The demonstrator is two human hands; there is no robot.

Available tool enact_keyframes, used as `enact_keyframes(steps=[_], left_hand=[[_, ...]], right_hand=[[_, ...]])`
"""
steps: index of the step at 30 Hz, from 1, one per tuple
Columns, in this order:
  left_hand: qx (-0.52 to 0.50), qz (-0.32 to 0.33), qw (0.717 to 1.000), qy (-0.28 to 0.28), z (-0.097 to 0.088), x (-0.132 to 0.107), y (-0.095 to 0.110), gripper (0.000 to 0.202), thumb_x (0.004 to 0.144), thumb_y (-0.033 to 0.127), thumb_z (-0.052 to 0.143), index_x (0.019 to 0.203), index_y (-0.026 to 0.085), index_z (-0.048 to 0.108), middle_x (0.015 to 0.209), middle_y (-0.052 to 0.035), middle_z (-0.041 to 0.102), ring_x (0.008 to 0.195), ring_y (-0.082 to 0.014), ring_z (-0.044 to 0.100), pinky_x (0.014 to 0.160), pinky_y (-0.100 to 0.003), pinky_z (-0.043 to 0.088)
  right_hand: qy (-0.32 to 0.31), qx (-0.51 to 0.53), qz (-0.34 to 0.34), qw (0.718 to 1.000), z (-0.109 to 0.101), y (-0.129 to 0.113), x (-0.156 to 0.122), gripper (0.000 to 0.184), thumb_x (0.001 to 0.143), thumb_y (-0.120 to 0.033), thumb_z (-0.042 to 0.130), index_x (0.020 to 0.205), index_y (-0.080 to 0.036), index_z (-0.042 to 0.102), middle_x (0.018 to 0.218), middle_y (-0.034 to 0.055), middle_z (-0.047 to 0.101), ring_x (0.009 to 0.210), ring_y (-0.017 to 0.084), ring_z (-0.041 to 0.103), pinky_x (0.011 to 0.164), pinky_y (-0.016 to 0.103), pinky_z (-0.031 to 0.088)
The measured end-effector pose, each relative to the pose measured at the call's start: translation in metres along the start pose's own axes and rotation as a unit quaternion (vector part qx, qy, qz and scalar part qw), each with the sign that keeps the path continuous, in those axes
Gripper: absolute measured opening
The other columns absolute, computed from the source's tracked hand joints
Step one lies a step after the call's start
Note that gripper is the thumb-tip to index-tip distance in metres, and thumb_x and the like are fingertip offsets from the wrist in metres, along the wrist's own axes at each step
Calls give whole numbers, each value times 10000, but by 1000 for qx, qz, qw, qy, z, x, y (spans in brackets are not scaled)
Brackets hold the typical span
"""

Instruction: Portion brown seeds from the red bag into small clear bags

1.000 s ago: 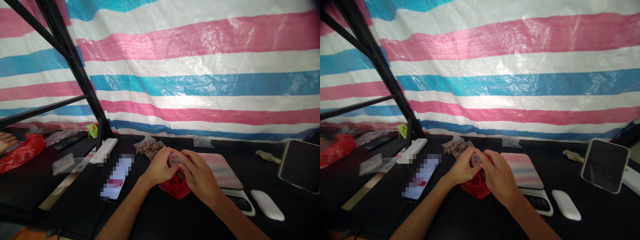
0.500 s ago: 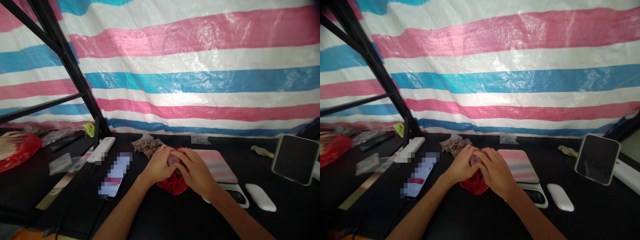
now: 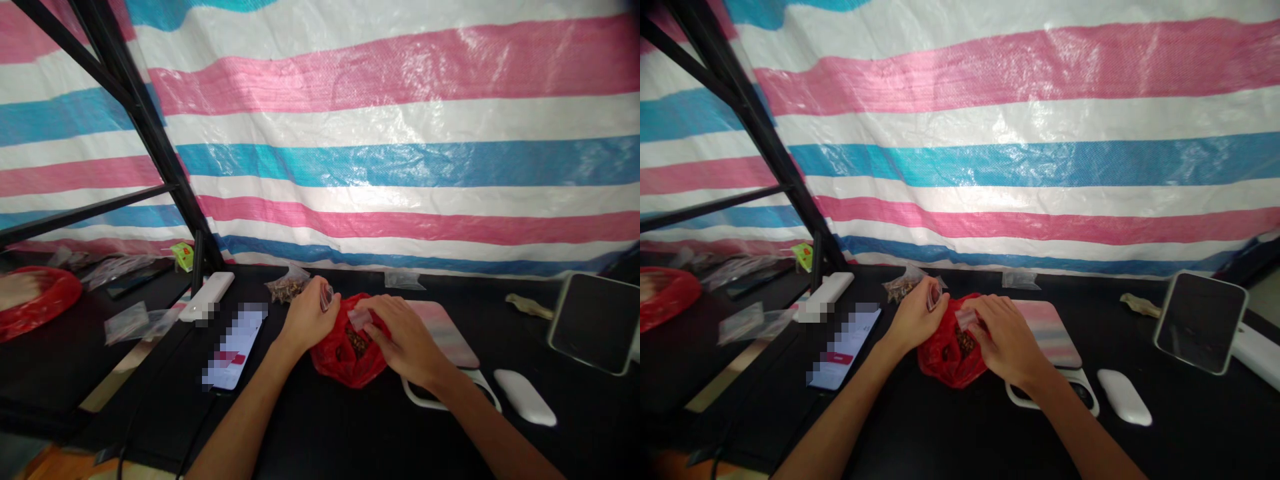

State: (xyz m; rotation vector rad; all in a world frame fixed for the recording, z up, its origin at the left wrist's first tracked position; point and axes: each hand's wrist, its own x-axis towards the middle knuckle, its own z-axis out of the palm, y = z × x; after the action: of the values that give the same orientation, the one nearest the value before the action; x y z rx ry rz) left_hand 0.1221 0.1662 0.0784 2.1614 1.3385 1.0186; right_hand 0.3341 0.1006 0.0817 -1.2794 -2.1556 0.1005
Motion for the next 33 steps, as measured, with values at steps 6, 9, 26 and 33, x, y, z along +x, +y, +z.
enact_keyframes(steps=[6, 9, 26, 33], left_hand=[[-27, -19, 999, -3, -4, 0, 4, 184, 954, 391, 573, 880, 243, 491, 748, 26, 562, 666, -167, 543, 651, -294, 349], [-37, -6, 999, -15, -7, -2, 11, 199, 951, 403, 578, 878, 241, 489, 747, 29, 569, 650, -158, 539, 640, -287, 350], [-20, 105, 991, 81, -9, -18, 28, 187, 928, 344, 605, 938, 241, 448, 730, 47, 545, 599, -136, 540, 615, -263, 380], [49, 63, 990, -114, 3, -16, 26, 235, 870, 294, 638, 1039, 259, 478, 873, 10, 629, 751, -210, 630, 678, -314, 409]], right_hand=[[-86, 1, 4, 996, 4, 1, -1, 292, 858, -33, 583, 1031, -259, 648, 1063, 20, 696, 1018, 227, 605, 894, 372, 415], [-74, -28, 21, 997, 10, 2, -3, 275, 885, -109, 646, 1117, -257, 642, 1116, 38, 692, 1041, 245, 607, 926, 398, 411], [-88, -36, 11, 995, -1, 8, 0, 410, 762, 52, 499, 1022, -231, 641, 1081, 40, 707, 1018, 228, 581, 927, 360, 375], [-81, -28, 19, 996, -2, 11, -2, 398, 810, 12, 495, 1078, -247, 635, 1138, 31, 706, 1030, 228, 590, 933, 360, 380]])
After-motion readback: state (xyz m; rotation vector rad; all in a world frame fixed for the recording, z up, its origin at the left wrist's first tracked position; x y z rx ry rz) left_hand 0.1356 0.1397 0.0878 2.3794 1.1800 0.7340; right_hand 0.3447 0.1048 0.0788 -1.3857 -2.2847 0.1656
